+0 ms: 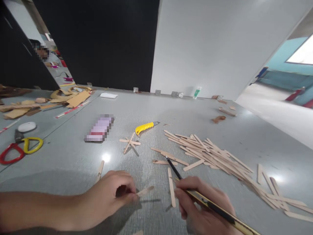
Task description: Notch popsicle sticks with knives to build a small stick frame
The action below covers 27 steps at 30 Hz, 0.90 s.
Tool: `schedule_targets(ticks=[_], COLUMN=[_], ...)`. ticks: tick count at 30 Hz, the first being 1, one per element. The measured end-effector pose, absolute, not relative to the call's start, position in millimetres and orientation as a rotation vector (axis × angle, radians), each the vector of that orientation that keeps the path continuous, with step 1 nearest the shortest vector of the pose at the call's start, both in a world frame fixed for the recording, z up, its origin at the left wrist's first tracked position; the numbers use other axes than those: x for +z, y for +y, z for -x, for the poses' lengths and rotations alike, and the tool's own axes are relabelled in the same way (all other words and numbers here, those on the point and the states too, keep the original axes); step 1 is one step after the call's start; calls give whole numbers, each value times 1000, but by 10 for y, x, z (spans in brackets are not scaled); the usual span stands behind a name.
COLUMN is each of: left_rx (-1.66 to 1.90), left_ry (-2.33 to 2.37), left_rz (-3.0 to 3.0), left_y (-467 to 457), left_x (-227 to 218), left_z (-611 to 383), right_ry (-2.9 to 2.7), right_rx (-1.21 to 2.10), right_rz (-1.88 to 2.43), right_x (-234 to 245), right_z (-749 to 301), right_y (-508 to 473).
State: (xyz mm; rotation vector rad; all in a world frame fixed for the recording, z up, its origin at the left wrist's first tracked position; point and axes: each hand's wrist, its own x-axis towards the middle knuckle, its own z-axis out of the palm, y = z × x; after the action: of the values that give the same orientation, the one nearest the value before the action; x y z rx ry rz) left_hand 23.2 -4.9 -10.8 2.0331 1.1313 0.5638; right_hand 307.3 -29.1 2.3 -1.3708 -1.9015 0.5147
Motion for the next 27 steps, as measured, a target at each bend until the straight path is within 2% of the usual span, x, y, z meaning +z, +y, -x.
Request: schedule_targets(ticks=[5, 8, 10, 13, 19, 21, 22, 23, 27], left_rx=[788, 865, 841, 923, 799, 727, 715, 708, 653], left_ry=[667, 526, 502, 945, 824, 612, 334, 268, 614], left_rz=[-2740, -2827, -2887, -2973, -3232, -3310, -3306, -3238, -2693], left_y=[-34, -106, -214, -412, -413, -299, -245, -201, -143], left_x=[-228, -272, -346, -454, -291, -175, -129, -96, -72], left_z=[-51, 54, 47, -44, -22, 49, 76, 92, 7], right_ry=[-1709, -1721, -1772, -1825, -1897, -1934, -1952, -1970, -2046], right_rx=[738, 751, 730, 672, 676, 652, 639, 628, 571], right_rz=[1259, 1245, 1245, 1221, 1204, 1205, 1209, 1215, 1230], right_x=[97, 39, 22, 28, 0, -24, -35, -47, -97], right_z=[-2951, -2922, -2904, -2880, -2880, -2898, -2907, -2916, -2938], right_y=[-299, -346, -383, -418, -414, -414, -417, -420, -416])
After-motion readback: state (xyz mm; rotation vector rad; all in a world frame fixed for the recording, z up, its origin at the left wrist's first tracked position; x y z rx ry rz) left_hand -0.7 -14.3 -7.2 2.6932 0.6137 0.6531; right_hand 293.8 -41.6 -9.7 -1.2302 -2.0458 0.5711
